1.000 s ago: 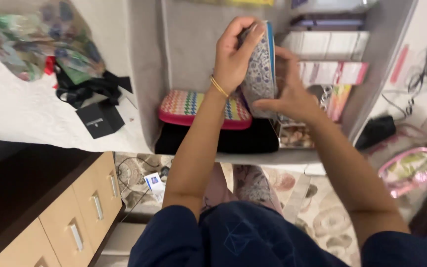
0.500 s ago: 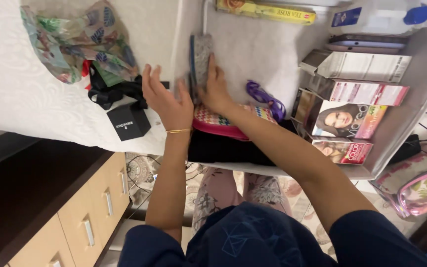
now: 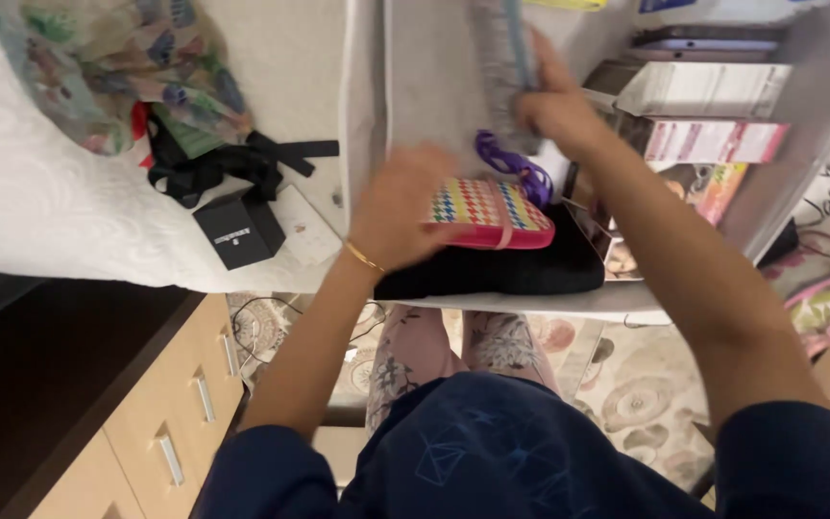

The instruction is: Organizing various items including hair products, electronics, and bags into a storage container on a bed.

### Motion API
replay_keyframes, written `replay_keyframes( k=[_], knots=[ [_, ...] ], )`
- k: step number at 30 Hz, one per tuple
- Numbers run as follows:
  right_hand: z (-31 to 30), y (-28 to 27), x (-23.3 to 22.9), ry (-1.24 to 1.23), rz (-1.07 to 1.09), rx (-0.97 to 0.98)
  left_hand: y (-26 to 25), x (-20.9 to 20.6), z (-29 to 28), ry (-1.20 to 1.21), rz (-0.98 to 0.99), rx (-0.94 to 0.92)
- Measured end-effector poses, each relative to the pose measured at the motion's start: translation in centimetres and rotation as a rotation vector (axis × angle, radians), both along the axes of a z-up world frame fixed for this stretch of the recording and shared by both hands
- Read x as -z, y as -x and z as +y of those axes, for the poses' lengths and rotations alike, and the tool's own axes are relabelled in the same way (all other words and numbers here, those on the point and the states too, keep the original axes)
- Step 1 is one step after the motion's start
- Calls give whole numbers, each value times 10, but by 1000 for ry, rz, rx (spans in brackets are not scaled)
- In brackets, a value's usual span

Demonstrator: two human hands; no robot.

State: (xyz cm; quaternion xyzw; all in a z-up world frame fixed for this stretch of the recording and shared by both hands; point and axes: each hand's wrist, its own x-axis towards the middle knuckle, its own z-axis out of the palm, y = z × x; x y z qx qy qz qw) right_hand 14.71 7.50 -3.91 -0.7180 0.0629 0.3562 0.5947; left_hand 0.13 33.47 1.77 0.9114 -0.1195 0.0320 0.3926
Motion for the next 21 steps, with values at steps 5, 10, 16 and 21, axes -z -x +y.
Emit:
replay_keyframes(
  k=[5, 10, 16, 21],
  knots=[
    [-61, 37, -64, -46, 342, 343, 23, 42, -52, -531, 87, 445],
    [-111, 67, -66, 47, 14, -223, 5, 37, -42, -461, 114, 339],
    [-64, 117, -96, 364, -466, -978, -6, 36, -36, -452, 237, 449],
    [-71, 196, -13, 724, -820, -994, 13, 42, -40, -526, 140, 495]
  ],
)
